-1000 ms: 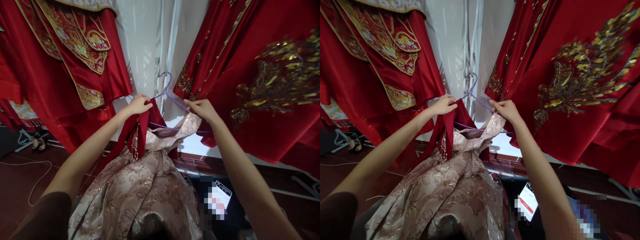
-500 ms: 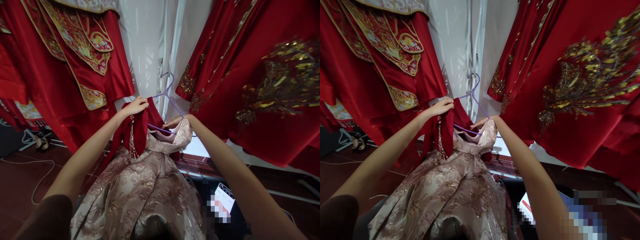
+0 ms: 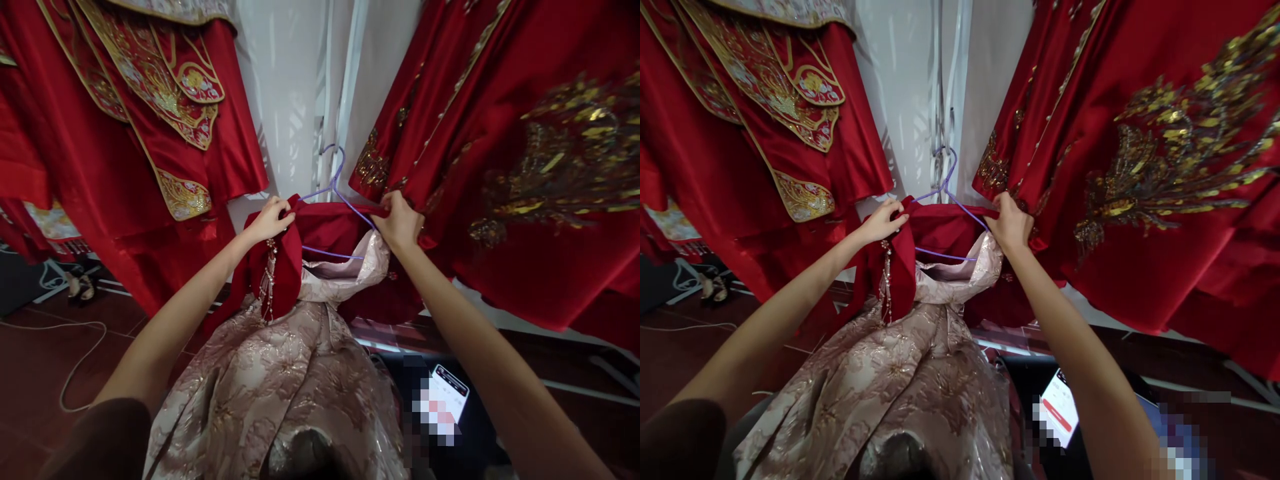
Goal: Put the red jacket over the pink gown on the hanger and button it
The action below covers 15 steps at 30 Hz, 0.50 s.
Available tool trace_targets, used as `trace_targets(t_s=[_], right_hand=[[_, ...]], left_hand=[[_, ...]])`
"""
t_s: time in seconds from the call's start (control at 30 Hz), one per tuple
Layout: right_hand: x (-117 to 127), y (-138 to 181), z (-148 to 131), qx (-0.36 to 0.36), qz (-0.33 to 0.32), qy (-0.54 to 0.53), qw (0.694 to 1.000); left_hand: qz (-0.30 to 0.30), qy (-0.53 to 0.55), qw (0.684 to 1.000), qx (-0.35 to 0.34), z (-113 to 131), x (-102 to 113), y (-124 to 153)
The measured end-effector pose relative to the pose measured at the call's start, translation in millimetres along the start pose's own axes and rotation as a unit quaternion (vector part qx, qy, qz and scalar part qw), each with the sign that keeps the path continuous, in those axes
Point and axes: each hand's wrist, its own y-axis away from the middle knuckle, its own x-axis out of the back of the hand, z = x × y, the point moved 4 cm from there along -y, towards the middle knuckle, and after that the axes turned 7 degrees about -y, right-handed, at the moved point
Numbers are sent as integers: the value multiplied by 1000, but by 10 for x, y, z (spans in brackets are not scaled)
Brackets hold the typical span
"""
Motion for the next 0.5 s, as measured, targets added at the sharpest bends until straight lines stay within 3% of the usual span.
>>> trace_targets(t_s=[0.2, 0.33, 0.5], right_hand=[[366, 328, 405, -8, 21, 47, 999], [511, 555, 299, -17, -8, 37, 999], [443, 726, 85, -77, -129, -33, 988]], left_hand=[[4, -17, 1000, 6, 75, -111, 58], [21, -48, 999, 3, 115, -113, 113], [0, -75, 997, 5, 180, -101, 156]])
